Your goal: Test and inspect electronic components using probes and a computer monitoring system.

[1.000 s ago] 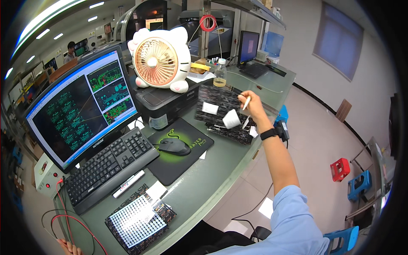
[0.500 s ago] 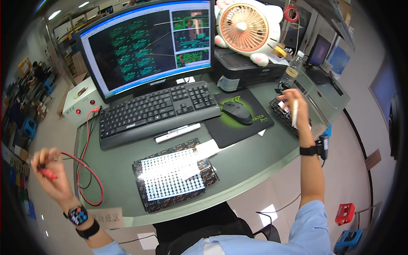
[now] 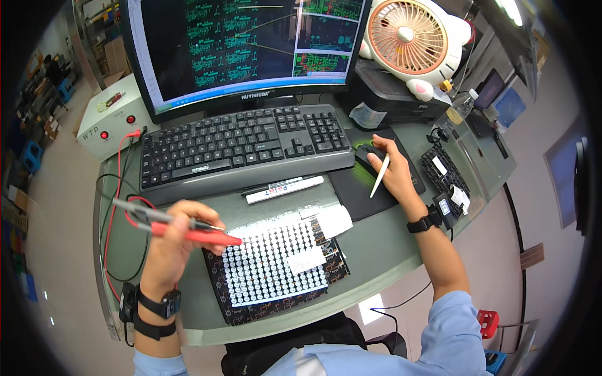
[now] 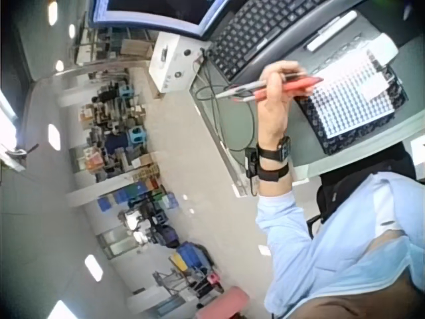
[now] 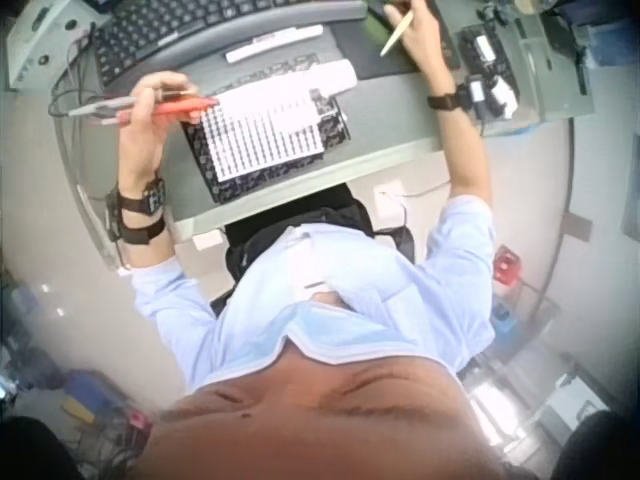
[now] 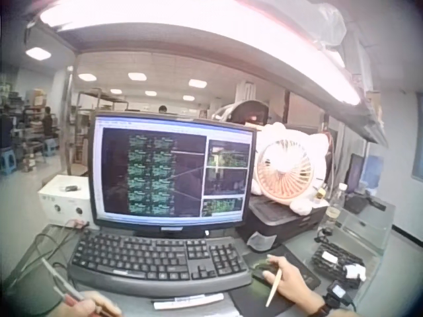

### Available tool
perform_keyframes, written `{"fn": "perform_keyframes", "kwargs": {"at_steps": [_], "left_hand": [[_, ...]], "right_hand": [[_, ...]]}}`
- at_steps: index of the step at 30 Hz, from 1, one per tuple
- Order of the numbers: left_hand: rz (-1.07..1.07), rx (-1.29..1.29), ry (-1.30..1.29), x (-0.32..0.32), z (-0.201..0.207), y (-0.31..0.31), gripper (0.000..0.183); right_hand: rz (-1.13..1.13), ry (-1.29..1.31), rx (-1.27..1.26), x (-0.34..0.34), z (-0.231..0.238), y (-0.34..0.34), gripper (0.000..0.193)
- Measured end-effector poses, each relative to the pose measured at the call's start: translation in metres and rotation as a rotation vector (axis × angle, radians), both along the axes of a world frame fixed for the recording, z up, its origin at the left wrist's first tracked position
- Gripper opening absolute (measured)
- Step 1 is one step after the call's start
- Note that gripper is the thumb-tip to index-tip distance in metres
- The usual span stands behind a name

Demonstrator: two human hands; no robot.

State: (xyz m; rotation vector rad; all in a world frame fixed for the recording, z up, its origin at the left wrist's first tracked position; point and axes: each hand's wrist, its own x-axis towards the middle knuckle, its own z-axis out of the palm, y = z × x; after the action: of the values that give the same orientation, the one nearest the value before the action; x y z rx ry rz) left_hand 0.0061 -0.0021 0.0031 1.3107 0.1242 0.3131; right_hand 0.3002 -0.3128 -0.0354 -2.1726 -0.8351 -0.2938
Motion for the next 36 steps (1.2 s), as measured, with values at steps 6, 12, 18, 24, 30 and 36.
{"fn": "perform_keyframes", "kwargs": {"at_steps": [6, 12, 18, 24, 30, 36], "left_hand": [[-0.337, 0.209, 0.107, 0.000, -0.003, -0.009, 0.021], [-0.363, 0.251, 0.115, 0.005, -0.007, -0.014, 0.021], [-0.401, 0.339, 0.201, 0.005, -0.003, -0.023, 0.021], [-0.414, 0.342, 0.211, -0.004, -0.016, -0.026, 0.022], [-0.444, 0.278, 0.248, -0.004, -0.018, -0.027, 0.025], [-0.460, 0.295, 0.243, 0.000, -0.021, -0.022, 0.027]], "right_hand": [[0.014, -0.053, -0.025, -0.006, -0.003, 0.005, 0.042], [0.059, -0.131, -0.088, -0.005, -0.002, 0.003, 0.050], [-0.058, -0.239, -0.104, -0.007, 0.003, -0.002, 0.057], [-0.028, -0.254, -0.094, -0.009, -0.009, -0.003, 0.049], [-0.010, -0.279, -0.097, -0.017, 0.000, -0.007, 0.042], [0.008, -0.238, -0.073, -0.014, 0.000, -0.001, 0.040]]}}
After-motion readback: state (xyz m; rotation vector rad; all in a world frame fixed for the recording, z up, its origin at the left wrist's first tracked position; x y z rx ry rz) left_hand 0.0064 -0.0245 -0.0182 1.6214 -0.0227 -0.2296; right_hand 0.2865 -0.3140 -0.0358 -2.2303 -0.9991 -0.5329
